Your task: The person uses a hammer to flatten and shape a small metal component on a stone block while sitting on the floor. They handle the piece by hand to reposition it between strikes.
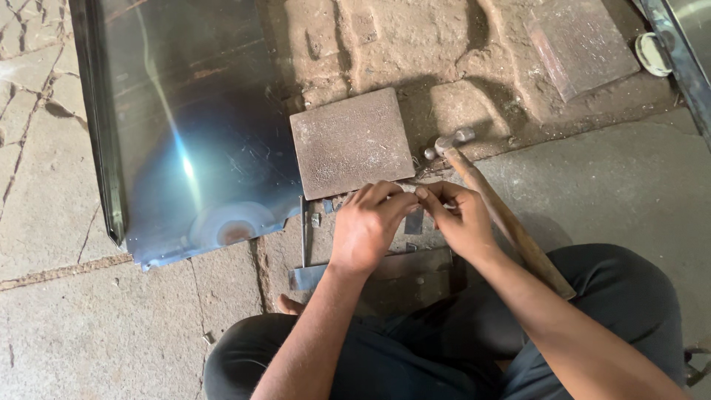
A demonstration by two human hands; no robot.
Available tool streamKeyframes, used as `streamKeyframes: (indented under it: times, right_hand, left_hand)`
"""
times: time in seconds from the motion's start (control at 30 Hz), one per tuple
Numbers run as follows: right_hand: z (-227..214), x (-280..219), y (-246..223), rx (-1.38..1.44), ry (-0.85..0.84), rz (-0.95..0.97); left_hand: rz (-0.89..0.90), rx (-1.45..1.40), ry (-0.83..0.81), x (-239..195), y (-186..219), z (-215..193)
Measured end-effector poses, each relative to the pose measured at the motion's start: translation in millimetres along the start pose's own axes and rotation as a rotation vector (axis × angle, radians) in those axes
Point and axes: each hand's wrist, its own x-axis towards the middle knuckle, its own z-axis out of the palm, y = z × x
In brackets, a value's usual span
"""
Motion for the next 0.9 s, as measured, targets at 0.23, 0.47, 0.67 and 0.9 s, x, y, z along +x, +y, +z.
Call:
streamKeyframes:
  times: [0.23, 0.47, 0.67, 0.9]
  right_hand:
    - [-12, -1, -4, 0.715, -0.310, 0.061]
    - [-4, -3, 12, 0.665, -0.324, 0.061]
    - [-6, 3, 19, 0.693, -0.339, 0.108]
    - [-5, 6, 11, 0.490, -0.153, 0.027]
  left_hand:
    - [-0.970, -1.206, -0.182, 2, -18, 6]
    - [-0.992, -1.284, -0.153, -1, -14, 9]
    - [-0.998, -1.171, -0.149, -3, -12, 19]
    - [-0.880, -1.094, 0.045, -9, -12, 35]
